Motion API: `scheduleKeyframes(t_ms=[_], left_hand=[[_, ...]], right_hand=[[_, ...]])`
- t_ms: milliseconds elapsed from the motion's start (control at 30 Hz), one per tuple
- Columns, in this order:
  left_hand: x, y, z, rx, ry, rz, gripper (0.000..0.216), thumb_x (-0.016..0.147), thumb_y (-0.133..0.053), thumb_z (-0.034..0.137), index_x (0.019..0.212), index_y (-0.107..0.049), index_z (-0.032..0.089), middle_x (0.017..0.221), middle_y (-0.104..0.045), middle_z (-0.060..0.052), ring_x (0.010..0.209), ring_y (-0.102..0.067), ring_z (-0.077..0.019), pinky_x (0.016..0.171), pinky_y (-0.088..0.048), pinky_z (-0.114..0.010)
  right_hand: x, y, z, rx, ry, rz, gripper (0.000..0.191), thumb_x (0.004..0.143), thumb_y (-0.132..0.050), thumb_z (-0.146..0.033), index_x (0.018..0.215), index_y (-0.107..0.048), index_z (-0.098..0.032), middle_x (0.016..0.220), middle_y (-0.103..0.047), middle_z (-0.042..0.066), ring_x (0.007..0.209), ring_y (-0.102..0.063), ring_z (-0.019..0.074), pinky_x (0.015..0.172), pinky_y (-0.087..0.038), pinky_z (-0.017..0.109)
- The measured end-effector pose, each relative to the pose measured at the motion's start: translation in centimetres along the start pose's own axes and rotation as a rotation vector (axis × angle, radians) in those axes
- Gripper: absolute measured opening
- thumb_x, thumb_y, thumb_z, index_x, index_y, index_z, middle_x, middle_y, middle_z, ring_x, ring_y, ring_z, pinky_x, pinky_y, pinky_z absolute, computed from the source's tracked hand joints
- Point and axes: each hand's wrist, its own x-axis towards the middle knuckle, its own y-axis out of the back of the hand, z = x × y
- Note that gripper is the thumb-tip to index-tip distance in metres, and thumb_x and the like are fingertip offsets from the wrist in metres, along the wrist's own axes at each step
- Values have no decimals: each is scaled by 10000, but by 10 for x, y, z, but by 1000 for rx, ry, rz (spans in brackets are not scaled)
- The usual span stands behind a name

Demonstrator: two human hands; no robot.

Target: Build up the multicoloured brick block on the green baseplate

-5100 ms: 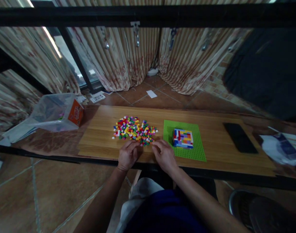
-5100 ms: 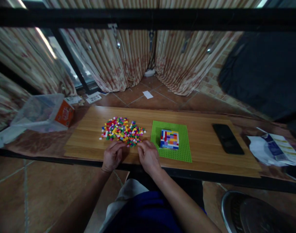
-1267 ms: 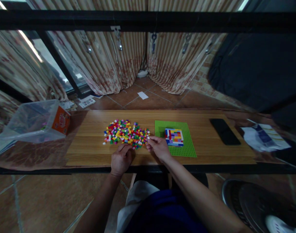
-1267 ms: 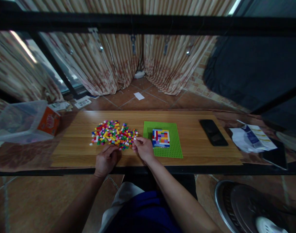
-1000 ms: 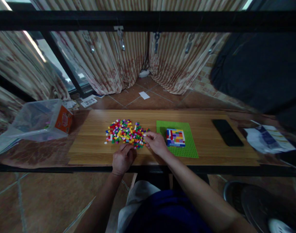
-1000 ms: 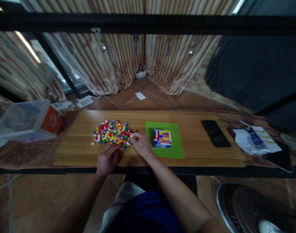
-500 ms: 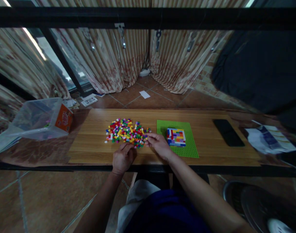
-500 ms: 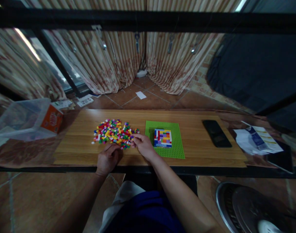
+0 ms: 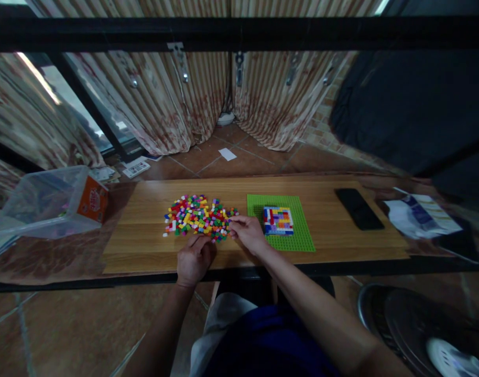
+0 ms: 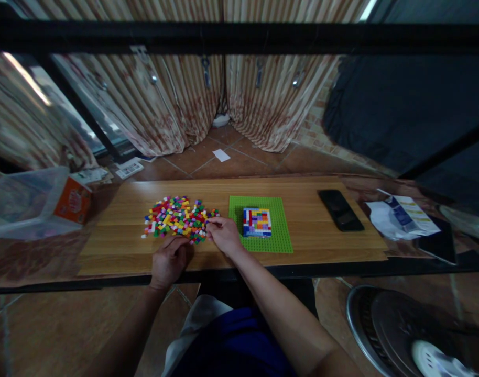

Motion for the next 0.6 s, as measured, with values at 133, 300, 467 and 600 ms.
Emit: scheduleKeyframes(t_ms=[133, 300, 467, 600], left_hand=[[0, 0, 0, 13, 5, 2, 210, 856, -495, 120, 887, -683, 207, 930, -706, -34, 820, -674, -150, 708, -518, -239], [0, 1, 1, 18, -1, 10, 211, 854, -494, 119, 879, -686, 204, 927, -708, -34, 813, -676, -150, 703, -522, -238], [0, 2, 3, 6, 8, 2, 197, 867, -493, 143, 878, -680, 204, 931, -712, -38, 828, -680, -154, 724, -532, -246], [0, 2, 2, 10, 7, -3, 197, 856, -496, 137, 879, -677, 210, 923, -709, -36, 814, -679, -151, 716, -534, -244]], right_hand=[[7, -5, 3, -65, 41, 42, 177, 676, -621, -268, 785, -728, -178, 523, -619, -33, 433, -530, 108, 457, -464, 246], [11, -6, 6, -130, 47, 61, 209, 708, -582, -258, 824, -739, -184, 535, -632, -30, 448, -552, 114, 469, -485, 242], [12, 0, 12, -185, 98, 58, 240, 733, -580, -294, 869, -744, -185, 542, -628, -27, 458, -558, 119, 469, -487, 243], [12, 3, 16, -258, 140, 62, 252, 775, -549, -327, 869, -751, -208, 590, -649, -20, 483, -582, 129, 490, -510, 258]])
